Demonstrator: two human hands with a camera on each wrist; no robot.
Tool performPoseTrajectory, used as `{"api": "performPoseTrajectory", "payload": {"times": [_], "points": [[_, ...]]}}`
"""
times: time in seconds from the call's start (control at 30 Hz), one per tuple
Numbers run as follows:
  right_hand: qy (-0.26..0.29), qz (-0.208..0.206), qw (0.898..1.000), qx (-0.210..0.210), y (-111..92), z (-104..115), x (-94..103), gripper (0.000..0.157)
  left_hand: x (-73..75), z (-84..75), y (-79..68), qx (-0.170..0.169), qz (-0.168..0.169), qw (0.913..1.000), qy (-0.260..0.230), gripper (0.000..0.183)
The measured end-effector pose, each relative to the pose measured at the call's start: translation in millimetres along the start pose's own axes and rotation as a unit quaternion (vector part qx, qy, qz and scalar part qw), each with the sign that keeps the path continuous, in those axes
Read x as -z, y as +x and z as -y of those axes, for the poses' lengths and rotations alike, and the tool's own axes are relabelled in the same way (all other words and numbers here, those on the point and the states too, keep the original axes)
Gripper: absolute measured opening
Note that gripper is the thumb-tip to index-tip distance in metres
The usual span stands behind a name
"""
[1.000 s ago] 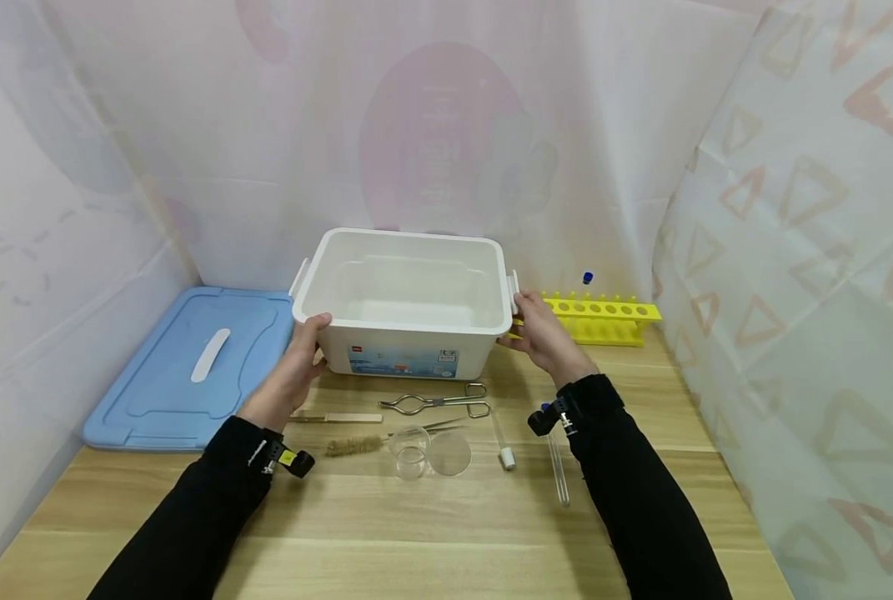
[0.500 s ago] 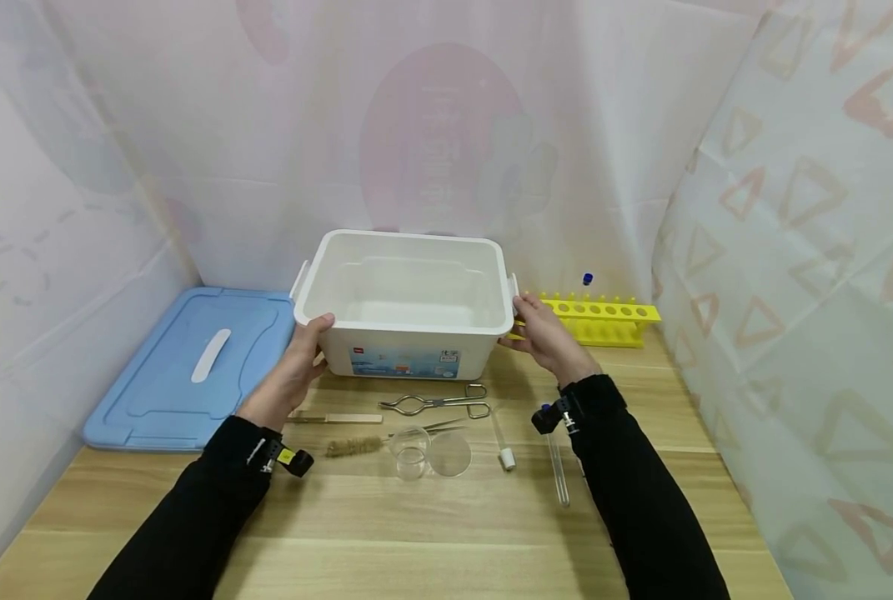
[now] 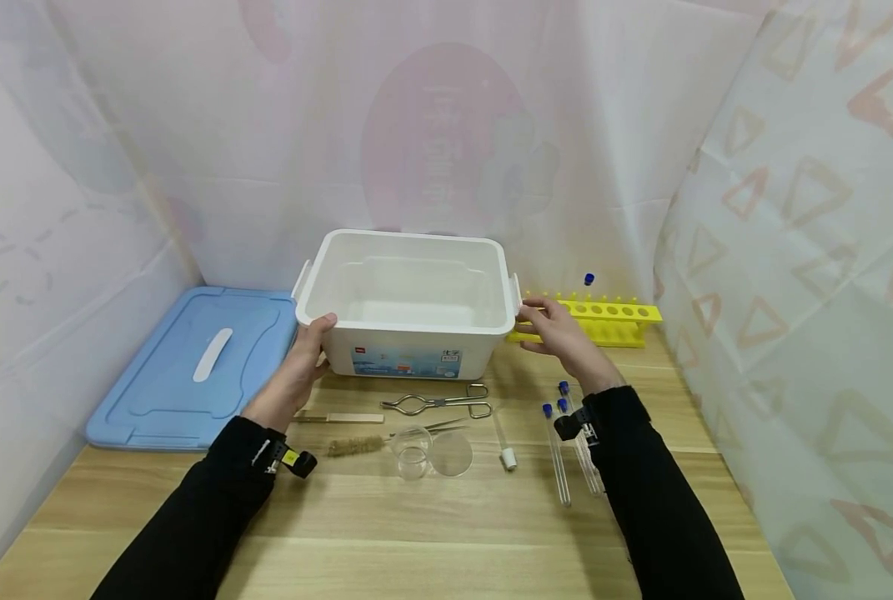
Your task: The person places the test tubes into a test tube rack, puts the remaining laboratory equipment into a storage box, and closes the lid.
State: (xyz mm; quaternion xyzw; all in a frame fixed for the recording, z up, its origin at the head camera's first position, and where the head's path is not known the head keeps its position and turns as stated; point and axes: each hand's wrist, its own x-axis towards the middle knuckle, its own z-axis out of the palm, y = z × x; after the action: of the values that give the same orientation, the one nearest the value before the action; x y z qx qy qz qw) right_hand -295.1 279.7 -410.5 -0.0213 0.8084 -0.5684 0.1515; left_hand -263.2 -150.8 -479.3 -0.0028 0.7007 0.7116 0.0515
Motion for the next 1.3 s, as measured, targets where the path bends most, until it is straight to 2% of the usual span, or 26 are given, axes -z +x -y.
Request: {"api": "performPoseTrajectory", "payload": {"times": [0.27,0.47,0.57,0.8,1.13,1.3], "points": [[-0.073,-0.011,0.997,-0.002,-14.4,-5.5,14.6,0.071,-0.5,0.6,0.4,-0.006,-0.002,1.0,-0.001,0.095],[-0.153,-0.019,0.988,-0.009,-21.6,-13.1,24.9,0.07,0.1,2.2,2.0,-0.008,-0.004,1.0,-0.004,0.094],[-0.2,-0.022,0.979,-0.013,-24.4,-15.7,29.0,0.068,0.4,1.5,1.6,-0.005,-0.004,1.0,-0.002,0.093],[-0.303,-0.029,0.952,-0.029,-29.2,-16.9,37.5,0.068,0.4,1.0,1.8,-0.013,0.0,0.9999,-0.008,0.092],[-0.365,-0.025,0.93,-0.032,-33.7,-32.6,59.6,0.06,-2.8,1.6,3.7,-0.019,-0.004,0.9998,-0.005,0.094],[-0.404,-0.02,0.914,-0.035,-37.4,-41.4,67.6,0.055,-2.7,1.4,1.6,-0.013,-0.002,0.9999,0.005,0.094]]}}
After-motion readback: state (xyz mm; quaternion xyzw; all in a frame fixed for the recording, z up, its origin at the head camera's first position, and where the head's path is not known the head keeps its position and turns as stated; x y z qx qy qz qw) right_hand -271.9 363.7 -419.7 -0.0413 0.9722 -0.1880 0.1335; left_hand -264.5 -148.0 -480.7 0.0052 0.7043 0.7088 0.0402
